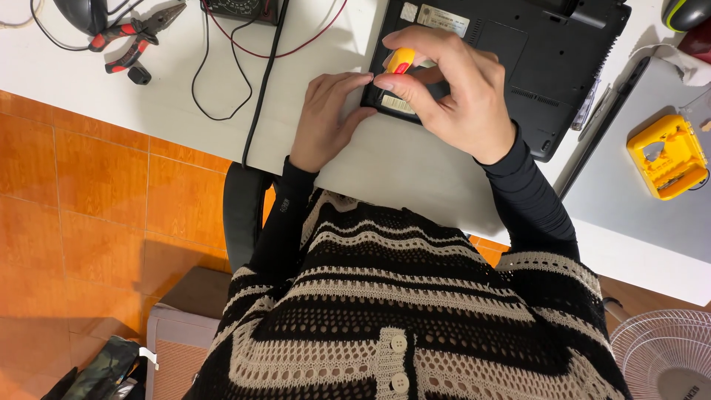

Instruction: The person uses a screwdriver to unscrew screws from the back cover of a laptop placed on a white workbench. They reposition the laptop, work on several screws around the panel, and continue unscrewing while steadying the laptop with the other hand.

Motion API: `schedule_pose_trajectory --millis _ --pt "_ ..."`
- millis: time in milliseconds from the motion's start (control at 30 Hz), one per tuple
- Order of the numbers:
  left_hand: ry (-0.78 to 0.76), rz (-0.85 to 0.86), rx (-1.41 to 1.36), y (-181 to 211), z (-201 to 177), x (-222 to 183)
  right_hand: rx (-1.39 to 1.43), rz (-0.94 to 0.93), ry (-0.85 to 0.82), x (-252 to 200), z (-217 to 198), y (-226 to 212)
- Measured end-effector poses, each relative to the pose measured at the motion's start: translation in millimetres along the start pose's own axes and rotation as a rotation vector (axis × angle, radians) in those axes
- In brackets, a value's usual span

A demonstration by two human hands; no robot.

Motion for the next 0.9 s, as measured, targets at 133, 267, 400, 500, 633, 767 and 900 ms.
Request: schedule_pose_trajectory --millis 133,267,400,500,633,767,900 --pt "0.005 0.009 -0.004 -0.1 0.1 0.1 -0.015 -0.029 -0.001 -0.7 0.7 -0.2" --pt "0.003 0.011 -0.008 -1.4 0.5 -0.3 -0.023 -0.027 -0.021 -1.2 2.1 -0.8" --pt "0.003 0.000 0.005 -1.5 0.8 -0.7 -0.017 -0.024 -0.024 -1.5 3.3 -1.7" --pt "0.001 -0.003 -0.003 -2.1 1.2 -1.4 -0.034 -0.023 -0.029 -1.0 2.4 -2.5" --pt "0.003 0.009 -0.004 -1.7 1.2 -0.7 -0.025 -0.030 -0.030 -2.7 1.8 -0.7" --pt "0.000 0.001 -0.013 -1.4 0.7 -0.7 -0.025 -0.038 -0.035 -2.1 2.0 -1.1" --pt "0.002 -0.012 -0.009 -2.3 1.2 -1.1 -0.030 -0.039 -0.041 -2.6 3.3 0.2"
Point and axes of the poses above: each hand's wrist, its own x-axis towards the middle knuckle, its own z-axis out of the palm, y = z × x, the point moved 2 cm from there along x, towards the middle knuckle, and after that the axes turned 1 degree about x, right-handed, at the moved point
